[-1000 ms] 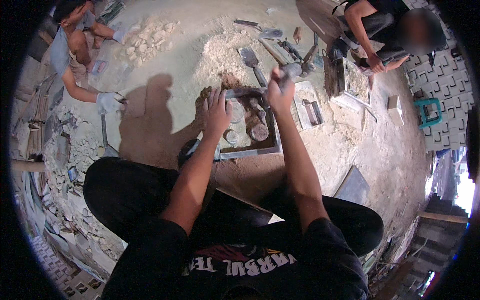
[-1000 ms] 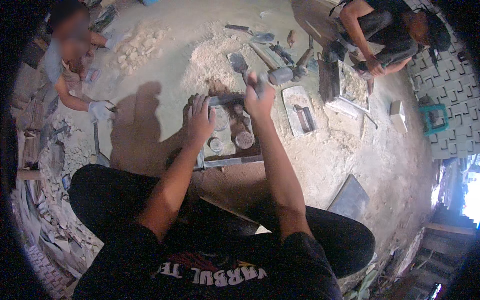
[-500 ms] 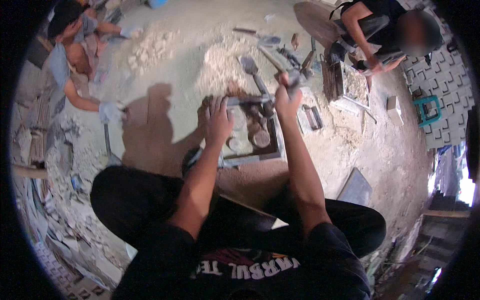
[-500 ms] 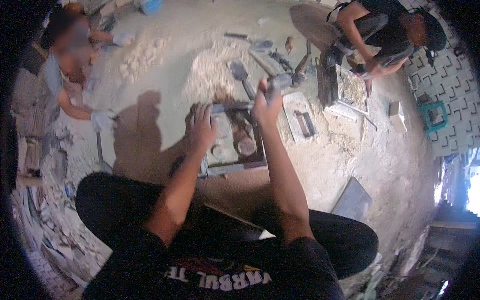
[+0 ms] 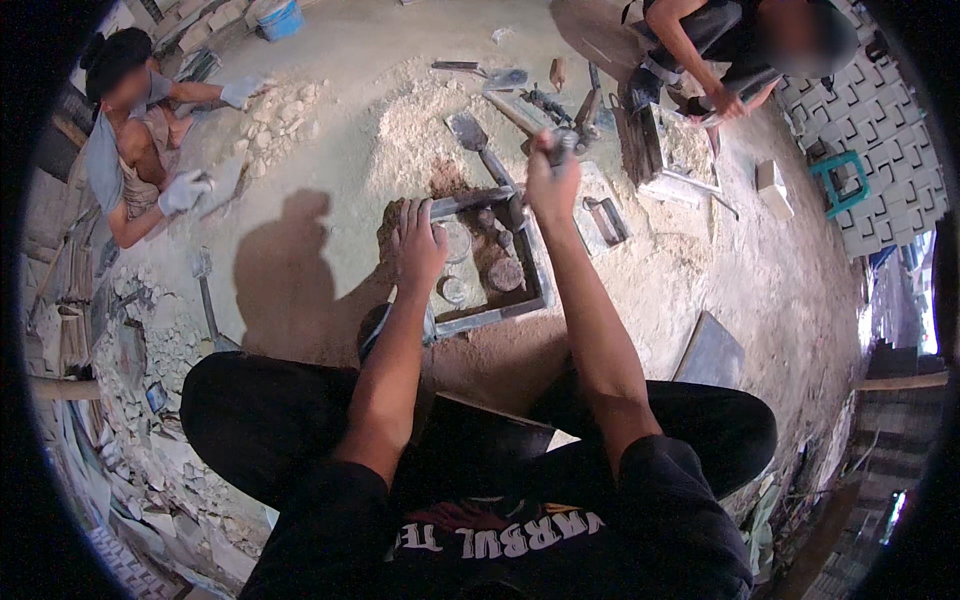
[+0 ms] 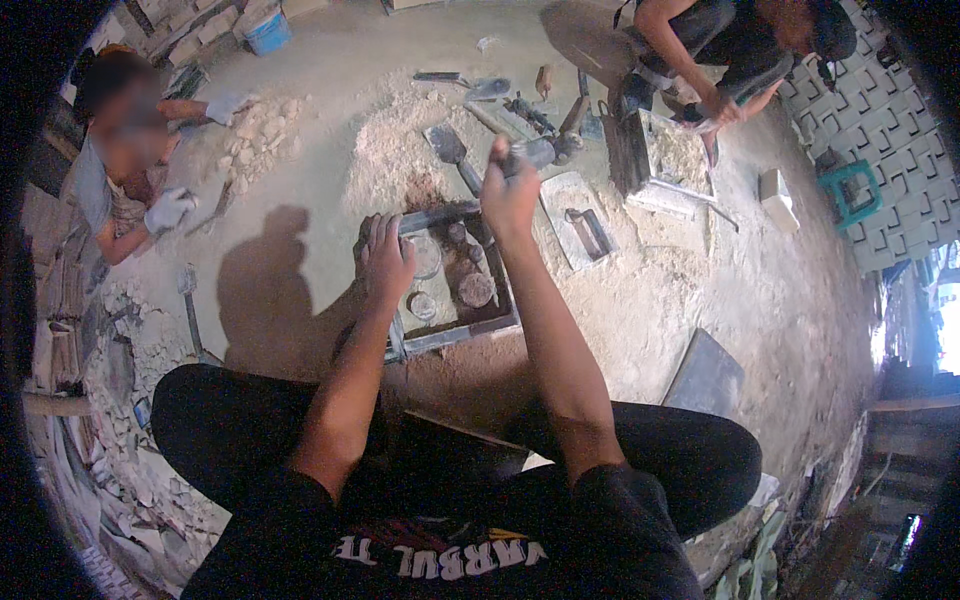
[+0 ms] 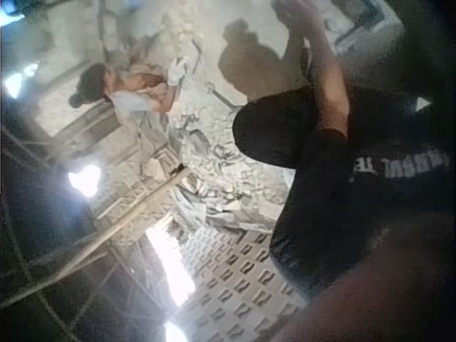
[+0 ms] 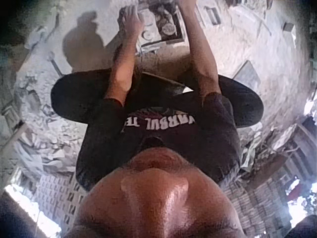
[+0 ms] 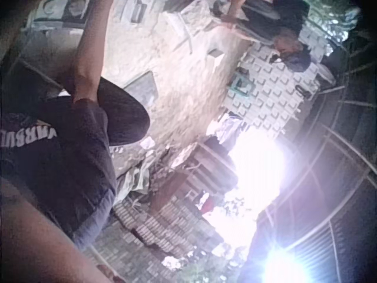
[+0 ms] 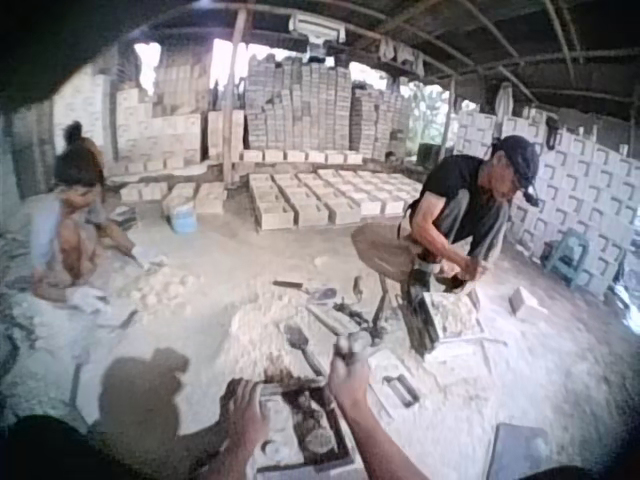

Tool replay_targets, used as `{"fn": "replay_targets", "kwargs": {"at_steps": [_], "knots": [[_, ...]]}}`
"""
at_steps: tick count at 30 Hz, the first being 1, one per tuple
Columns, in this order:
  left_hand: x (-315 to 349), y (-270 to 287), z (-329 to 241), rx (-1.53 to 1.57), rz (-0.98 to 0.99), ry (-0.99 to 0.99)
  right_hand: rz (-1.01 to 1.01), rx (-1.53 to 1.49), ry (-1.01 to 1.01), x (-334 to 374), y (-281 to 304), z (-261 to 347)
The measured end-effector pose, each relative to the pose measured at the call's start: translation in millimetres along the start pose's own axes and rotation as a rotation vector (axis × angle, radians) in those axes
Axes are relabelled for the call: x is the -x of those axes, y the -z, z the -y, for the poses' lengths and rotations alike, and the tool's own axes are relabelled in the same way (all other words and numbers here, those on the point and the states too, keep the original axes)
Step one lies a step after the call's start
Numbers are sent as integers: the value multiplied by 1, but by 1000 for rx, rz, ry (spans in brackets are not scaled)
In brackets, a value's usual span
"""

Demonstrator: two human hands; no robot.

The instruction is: The person places stones into a square metal mold, uses a trowel to fill the gaps with white powder, and tamps the mixture down with a metal rod.

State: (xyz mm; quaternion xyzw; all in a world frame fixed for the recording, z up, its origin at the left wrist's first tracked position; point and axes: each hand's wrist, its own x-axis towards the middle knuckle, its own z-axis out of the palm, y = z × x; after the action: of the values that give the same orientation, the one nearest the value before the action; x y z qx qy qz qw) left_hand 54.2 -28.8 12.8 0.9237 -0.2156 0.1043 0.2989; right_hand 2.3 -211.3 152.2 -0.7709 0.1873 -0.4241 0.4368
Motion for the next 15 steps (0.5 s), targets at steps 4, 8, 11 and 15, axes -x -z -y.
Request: {"fn": "replay_targets", "kwargs": {"at_steps": [4,8,11,15], "knots": [[-1,-4,-2,11,-16,-17,-102,-40,147,15,7,3],[8,-2,9,-63,17,-24,-85,118,-30,9,5,10],[0,-7,-6,-141,25,-59,-223,55,128,16,7,-3],[-13,-25,-12,-104,18,-169,-8,43,-37,5,12,10]]}}
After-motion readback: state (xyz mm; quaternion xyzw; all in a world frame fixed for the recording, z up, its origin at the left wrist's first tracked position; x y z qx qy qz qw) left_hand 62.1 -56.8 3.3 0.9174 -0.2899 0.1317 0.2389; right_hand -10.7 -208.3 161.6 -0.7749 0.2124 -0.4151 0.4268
